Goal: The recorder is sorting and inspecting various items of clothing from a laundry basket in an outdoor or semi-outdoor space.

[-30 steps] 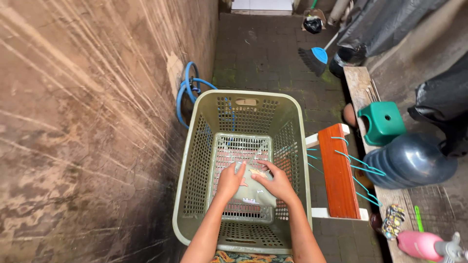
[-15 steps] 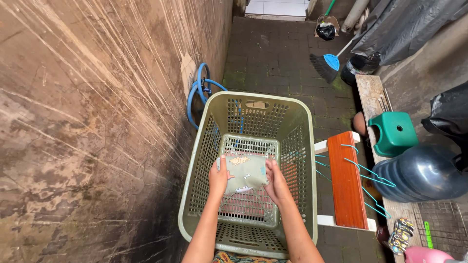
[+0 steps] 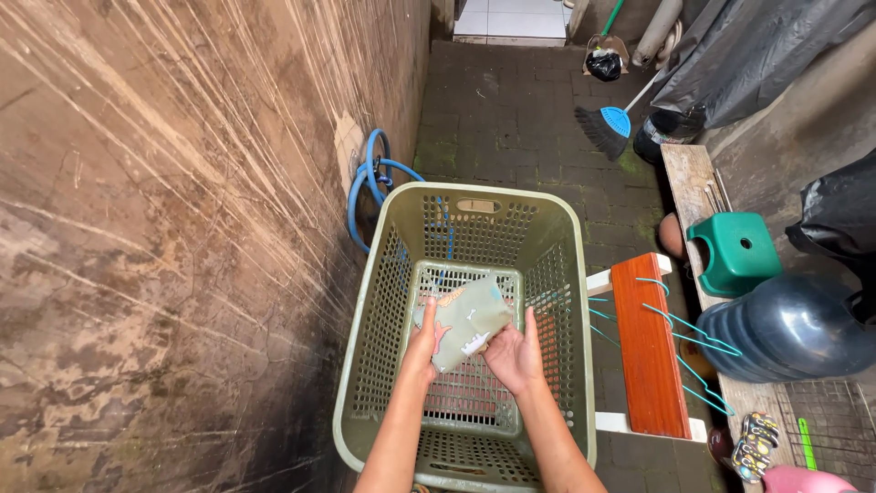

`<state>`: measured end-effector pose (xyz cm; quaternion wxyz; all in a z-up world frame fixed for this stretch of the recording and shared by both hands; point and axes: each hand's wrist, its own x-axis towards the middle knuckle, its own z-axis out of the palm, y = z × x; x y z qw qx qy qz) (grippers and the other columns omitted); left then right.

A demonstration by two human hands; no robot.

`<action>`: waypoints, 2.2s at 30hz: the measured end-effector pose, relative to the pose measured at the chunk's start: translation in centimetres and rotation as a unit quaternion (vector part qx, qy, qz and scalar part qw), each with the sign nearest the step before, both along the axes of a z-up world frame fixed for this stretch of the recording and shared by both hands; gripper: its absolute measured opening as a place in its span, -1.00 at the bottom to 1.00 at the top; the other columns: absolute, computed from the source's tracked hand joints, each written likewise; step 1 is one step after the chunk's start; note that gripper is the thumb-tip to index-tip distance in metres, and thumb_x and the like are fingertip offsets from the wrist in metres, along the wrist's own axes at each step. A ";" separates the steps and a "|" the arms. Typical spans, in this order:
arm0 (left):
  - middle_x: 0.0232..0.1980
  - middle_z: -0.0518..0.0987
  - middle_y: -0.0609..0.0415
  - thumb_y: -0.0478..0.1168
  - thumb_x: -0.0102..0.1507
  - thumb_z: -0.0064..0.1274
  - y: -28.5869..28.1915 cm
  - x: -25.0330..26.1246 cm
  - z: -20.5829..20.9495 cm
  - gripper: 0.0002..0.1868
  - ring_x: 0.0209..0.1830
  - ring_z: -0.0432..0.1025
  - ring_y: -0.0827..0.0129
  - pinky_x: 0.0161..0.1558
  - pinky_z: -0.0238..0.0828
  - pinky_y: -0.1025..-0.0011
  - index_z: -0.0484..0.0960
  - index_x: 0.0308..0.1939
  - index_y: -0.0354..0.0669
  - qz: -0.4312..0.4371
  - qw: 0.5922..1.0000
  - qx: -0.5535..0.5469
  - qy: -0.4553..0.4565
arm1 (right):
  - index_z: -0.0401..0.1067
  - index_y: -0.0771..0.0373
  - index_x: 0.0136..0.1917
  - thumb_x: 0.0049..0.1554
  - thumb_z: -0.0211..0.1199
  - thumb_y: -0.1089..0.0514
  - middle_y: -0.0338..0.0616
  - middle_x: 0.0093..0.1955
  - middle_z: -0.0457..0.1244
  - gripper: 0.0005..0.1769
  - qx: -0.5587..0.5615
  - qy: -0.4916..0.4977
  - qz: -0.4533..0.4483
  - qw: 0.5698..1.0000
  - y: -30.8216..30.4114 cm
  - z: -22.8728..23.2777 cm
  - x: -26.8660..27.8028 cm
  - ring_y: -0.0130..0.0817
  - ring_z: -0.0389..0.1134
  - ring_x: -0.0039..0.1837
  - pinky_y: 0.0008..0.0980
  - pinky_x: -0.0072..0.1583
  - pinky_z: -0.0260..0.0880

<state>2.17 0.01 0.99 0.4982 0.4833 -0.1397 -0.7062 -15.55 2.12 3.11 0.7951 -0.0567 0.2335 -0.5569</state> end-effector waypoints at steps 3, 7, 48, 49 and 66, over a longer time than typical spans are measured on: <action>0.16 0.63 -0.06 0.23 0.29 -0.02 -0.1 -0.4 -0.5 -0.28 0.11 0.55 0.27 0.07 0.57 0.28 0.47 0.32 -0.26 -0.002 0.999 -0.033 -0.022 | 0.25 0.35 0.43 0.23 -0.22 -0.54 0.05 0.43 0.22 -0.03 0.012 0.004 0.002 1.000 0.0 0.9 0.0 -0.09 0.20 0.46 -0.03 0.49 0.09; 0.15 0.64 -0.04 0.11 0.26 0.10 0.3 -1.3 0.5 -0.33 0.08 0.57 0.31 0.05 0.59 0.32 0.48 0.31 -0.26 -0.011 0.998 -0.053 -0.029 | 0.19 0.36 0.46 0.23 -0.20 -0.55 0.07 0.44 0.20 -0.01 0.012 0.004 -0.008 1.000 -0.2 0.9 -0.1 -0.08 0.19 0.47 -0.03 0.52 0.05; 0.04 0.65 0.08 -0.06 0.37 0.06 2.9 -2.8 -1.0 -0.52 -0.10 0.45 0.50 -0.05 0.42 0.47 0.52 0.29 -0.25 -0.100 0.968 -0.163 -0.159 | 0.24 0.17 0.43 0.17 -0.33 -0.53 -0.04 0.41 0.25 -0.08 0.072 0.104 -0.071 0.989 0.9 4.8 0.8 -0.13 0.27 0.40 0.00 0.34 0.23; 0.04 0.65 0.08 -0.06 0.37 0.06 3.1 -2.5 -2.2 -0.52 -0.10 0.45 0.50 -0.05 0.42 0.47 0.52 0.29 -0.25 -0.101 0.969 -0.158 -0.159 | 0.24 0.17 0.43 0.17 -0.33 -0.53 -0.04 0.41 0.25 -0.08 0.077 0.104 -0.070 0.989 1.4 3.1 1.2 -0.13 0.27 0.40 0.00 0.34 0.23; -0.08 0.70 -0.01 -0.06 0.33 -0.04 16.7 7.6 -0.3 -0.68 0.02 0.56 0.20 0.39 0.04 -0.02 0.68 -0.04 -0.17 -0.182 0.603 -0.133 -0.765 | 0.24 0.05 0.49 0.32 0.04 -0.16 -0.15 0.36 0.28 -0.46 0.335 0.085 -0.010 0.938 -8.1 -31.6 -4.5 -0.17 0.32 0.33 -0.03 0.29 0.38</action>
